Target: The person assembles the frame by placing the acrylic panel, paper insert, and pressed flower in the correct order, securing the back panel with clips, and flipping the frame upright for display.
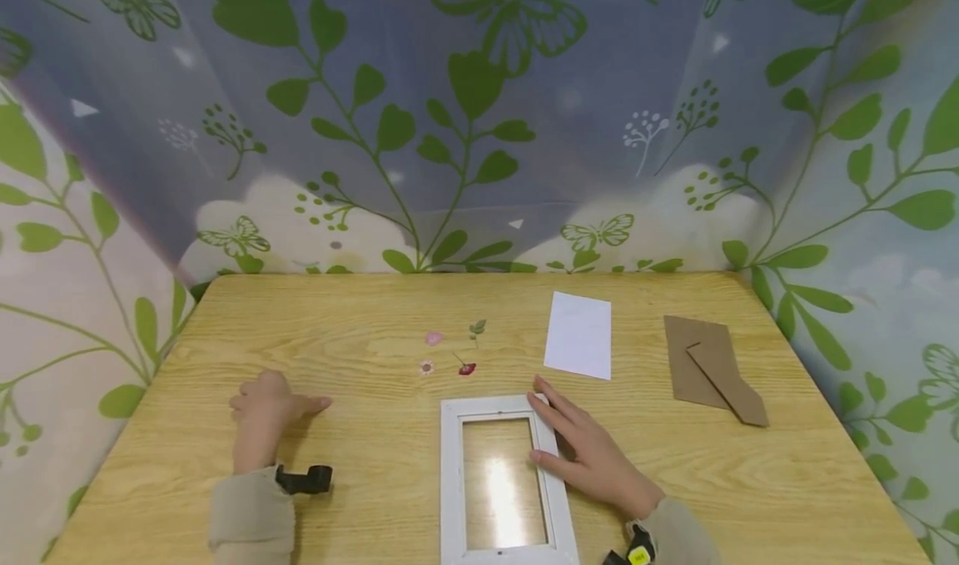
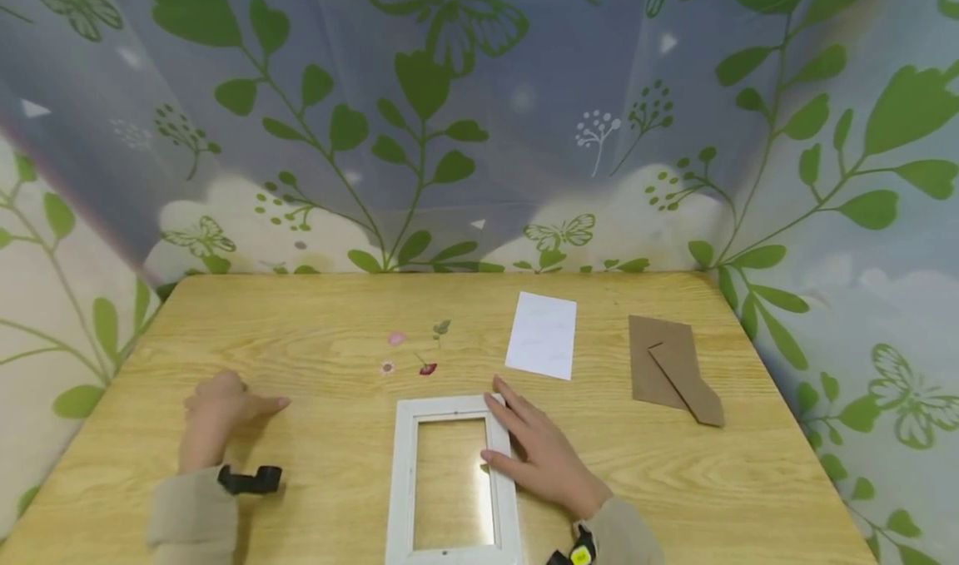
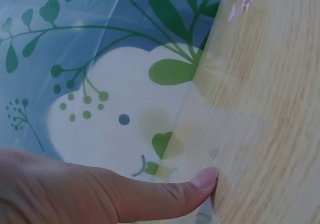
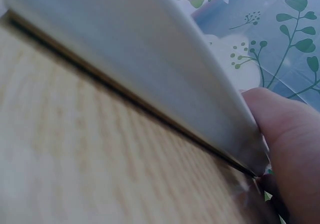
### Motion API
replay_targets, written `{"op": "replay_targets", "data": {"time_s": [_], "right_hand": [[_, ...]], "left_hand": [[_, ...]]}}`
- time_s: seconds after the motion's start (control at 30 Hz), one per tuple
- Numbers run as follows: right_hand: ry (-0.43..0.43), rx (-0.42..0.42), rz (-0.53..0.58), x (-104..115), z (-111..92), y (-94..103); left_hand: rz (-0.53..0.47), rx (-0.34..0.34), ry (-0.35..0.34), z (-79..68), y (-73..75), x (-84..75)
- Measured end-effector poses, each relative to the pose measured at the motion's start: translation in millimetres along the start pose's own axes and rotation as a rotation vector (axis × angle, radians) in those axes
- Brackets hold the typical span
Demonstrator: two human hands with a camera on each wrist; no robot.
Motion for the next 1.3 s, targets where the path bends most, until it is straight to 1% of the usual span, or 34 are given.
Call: {"op": "replay_targets", "data": {"time_s": [0.07,0.17,0.23,0.43,0.5,0.57,0.7,0.8,0.87,0.93,1.07,1.1,1.2,1.27,1.3], "right_hand": [[-0.003,-0.002,0.0,0.2,0.2,0.2],[-0.004,-0.002,0.002,0.4,-0.1,0.4],[-0.002,-0.005,0.002,0.6,-0.6,0.8],[-0.001,-0.012,-0.013,1.7,-1.2,2.3],[-0.003,-0.01,-0.014,1.8,-1.1,2.3],[-0.004,-0.006,-0.013,1.5,-1.0,2.2],[0.003,-0.013,-0.012,0.9,-1.0,2.0],[0.002,-0.013,-0.009,0.8,-0.7,2.3],[0.0,-0.013,-0.006,1.0,-0.4,2.6],[-0.007,-0.009,0.0,1.6,0.0,3.1],[-0.014,-0.003,0.007,2.0,0.3,3.2],[-0.018,-0.001,0.007,1.9,0.1,3.2],[-0.015,-0.001,0.007,1.1,-0.3,2.2],[-0.016,-0.004,0.009,0.5,-0.8,1.5],[-0.018,-0.006,0.008,0.3,-1.1,1.5]], "left_hand": [[0.001,0.004,0.001,-1.0,1.1,-1.3],[-0.004,-0.022,0.007,-3.0,0.3,-5.4],[0.005,-0.038,0.012,-4.5,-3.0,-10.9],[0.048,-0.094,0.054,-7.5,-16.8,-26.5],[0.043,-0.105,0.068,-8.8,-17.8,-27.8],[0.039,-0.102,0.088,-10.2,-16.5,-27.4],[0.019,-0.079,0.106,-11.3,-12.3,-22.5],[0.03,-0.075,0.067,-9.4,-10.1,-15.6],[0.014,-0.076,0.042,-7.6,-8.6,-10.2],[-0.039,-0.069,0.038,-6.1,-7.2,-4.0],[-0.152,-0.048,0.057,-4.6,-4.0,7.2],[-0.167,-0.042,0.056,-4.6,-3.5,9.5],[-0.176,-0.05,0.027,-4.5,-1.1,14.6],[-0.228,-0.041,0.024,-4.9,1.6,16.2],[-0.27,-0.033,0.029,-5.6,3.8,15.9]]}}
Point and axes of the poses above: each hand's wrist, its own z-axis towards the middle knuckle, its own y-axis out of the back of the hand, x = y × z, the point moved 2 cm from there along z, towards the middle knuckle, and after that the axes turned 15 degrees about -x, right-handed, at the moved point
